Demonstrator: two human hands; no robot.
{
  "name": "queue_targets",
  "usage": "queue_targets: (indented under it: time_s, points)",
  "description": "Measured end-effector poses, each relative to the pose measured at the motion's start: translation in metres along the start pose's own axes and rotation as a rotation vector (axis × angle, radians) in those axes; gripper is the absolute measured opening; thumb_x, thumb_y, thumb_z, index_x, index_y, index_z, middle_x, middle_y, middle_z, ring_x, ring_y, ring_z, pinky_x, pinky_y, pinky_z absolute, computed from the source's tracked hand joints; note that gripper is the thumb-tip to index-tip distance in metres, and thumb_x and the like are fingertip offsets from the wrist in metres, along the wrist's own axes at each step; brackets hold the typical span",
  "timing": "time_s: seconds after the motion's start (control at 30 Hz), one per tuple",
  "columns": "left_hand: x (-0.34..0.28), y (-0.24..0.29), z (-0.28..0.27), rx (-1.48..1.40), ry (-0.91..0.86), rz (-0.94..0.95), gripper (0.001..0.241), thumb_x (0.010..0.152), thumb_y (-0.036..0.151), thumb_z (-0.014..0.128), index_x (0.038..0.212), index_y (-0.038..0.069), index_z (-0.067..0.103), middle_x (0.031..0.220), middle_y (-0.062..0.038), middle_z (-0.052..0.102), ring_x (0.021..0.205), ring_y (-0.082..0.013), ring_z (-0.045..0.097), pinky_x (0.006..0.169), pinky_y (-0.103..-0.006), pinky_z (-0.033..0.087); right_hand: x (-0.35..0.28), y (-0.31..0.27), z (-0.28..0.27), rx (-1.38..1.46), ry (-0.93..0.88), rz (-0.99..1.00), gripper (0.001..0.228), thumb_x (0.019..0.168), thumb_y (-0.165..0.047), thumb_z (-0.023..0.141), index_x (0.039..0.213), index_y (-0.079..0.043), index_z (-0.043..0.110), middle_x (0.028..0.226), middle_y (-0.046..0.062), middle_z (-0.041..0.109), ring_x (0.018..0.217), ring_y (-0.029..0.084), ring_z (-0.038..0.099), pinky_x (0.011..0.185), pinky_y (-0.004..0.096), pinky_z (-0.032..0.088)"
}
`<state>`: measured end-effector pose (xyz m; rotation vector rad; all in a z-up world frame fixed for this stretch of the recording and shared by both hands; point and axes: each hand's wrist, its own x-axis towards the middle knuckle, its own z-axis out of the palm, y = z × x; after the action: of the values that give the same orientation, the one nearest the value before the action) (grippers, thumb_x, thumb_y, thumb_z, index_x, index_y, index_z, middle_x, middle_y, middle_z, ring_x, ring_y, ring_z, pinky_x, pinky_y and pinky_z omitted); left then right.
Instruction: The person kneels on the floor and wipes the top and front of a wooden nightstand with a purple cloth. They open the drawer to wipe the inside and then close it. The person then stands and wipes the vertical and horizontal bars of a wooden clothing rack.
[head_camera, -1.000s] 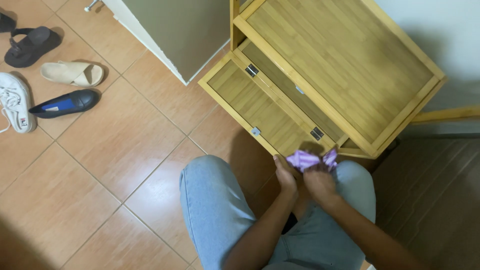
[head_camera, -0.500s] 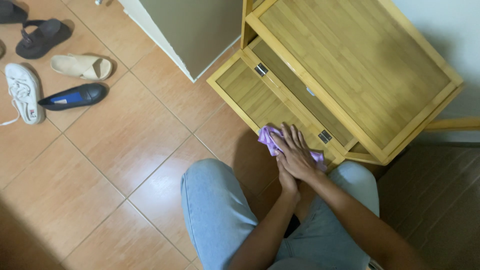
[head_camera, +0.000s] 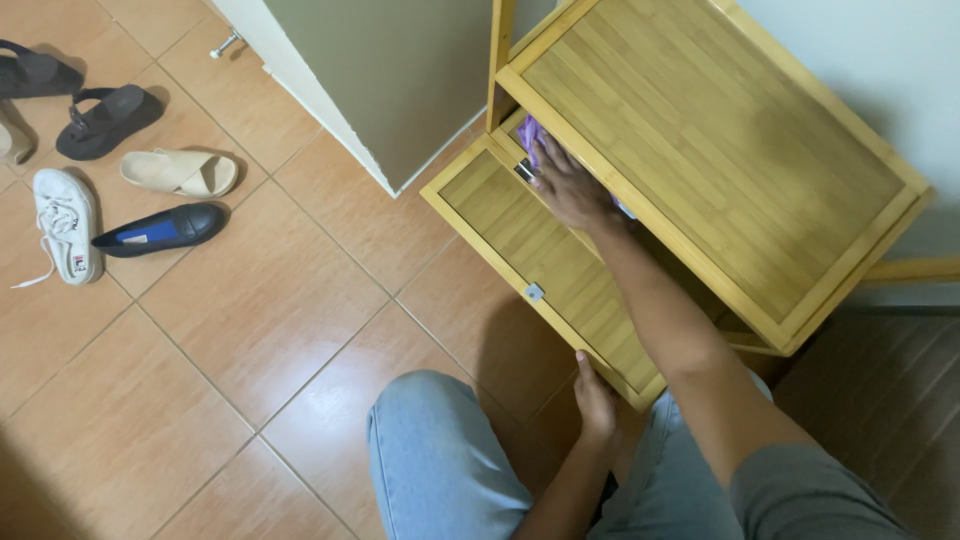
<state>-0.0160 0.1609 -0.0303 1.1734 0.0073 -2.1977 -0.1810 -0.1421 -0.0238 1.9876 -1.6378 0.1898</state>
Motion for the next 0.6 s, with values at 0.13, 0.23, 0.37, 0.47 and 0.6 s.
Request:
queue_targets:
  time_s: [0.13, 0.23, 0.37, 0.47, 0.6]
  points:
    - [0.050, -0.062, -0.047, 0.196, 0.072, 0.058, 0.087, 0.114, 0.066, 0.041, 0.126, -0.016, 0.066, 0.094, -0.023, 0.062, 0.081, -0.0312, 0.052, 0.068, -0.0426, 0.040, -0.013, 0.026, 0.009, 0.482, -0.320, 0.560, 0.049, 0.114, -0.050, 0.045, 0.150, -0.017, 0.049, 0.149, 0.014, 0.062, 0.137, 0.032, 0.058, 0.117, 0.043, 0.045]
    - [0.025, -0.031, -0.023, -0.003, -0.002, 0.015, 0.070, 0.099, 0.060, 0.045, 0.125, -0.002, 0.064, 0.116, -0.015, 0.073, 0.102, -0.0233, 0.072, 0.086, -0.0354, 0.058, 0.016, 0.021, 0.016, 0.537, -0.362, 0.598, 0.051, 0.113, -0.048, 0.045, 0.151, -0.014, 0.045, 0.153, 0.018, 0.051, 0.140, 0.037, 0.048, 0.116, 0.049, 0.038]
    - [0.036, -0.046, -0.030, 0.091, 0.025, 0.074, 0.072, 0.105, 0.060, 0.042, 0.121, -0.006, 0.067, 0.106, -0.019, 0.070, 0.090, -0.0256, 0.065, 0.077, -0.0359, 0.051, 0.048, -0.002, 0.026, 0.673, -0.375, 0.540, 0.052, 0.110, -0.041, 0.044, 0.153, -0.012, 0.043, 0.159, 0.021, 0.039, 0.146, 0.042, 0.033, 0.117, 0.054, 0.028]
    - [0.031, -0.043, -0.028, 0.121, 0.027, 0.126, 0.071, 0.107, 0.058, 0.041, 0.120, -0.007, 0.068, 0.106, -0.019, 0.070, 0.091, -0.0251, 0.064, 0.079, -0.0352, 0.050, 0.038, -0.006, 0.007, 0.743, -0.345, 0.348, 0.048, 0.111, -0.036, 0.039, 0.154, -0.016, 0.048, 0.160, 0.015, 0.045, 0.150, 0.037, 0.035, 0.123, 0.050, 0.029]
    - [0.039, -0.046, -0.025, 0.002, 0.035, 0.173, 0.064, 0.104, 0.052, 0.042, 0.120, -0.005, 0.067, 0.111, -0.015, 0.074, 0.098, -0.0231, 0.072, 0.090, -0.0342, 0.057, -0.018, 0.016, -0.003, 0.765, -0.406, 0.519, 0.051, 0.110, -0.040, 0.038, 0.155, -0.021, 0.049, 0.160, 0.013, 0.047, 0.150, 0.031, 0.044, 0.127, 0.045, 0.035]
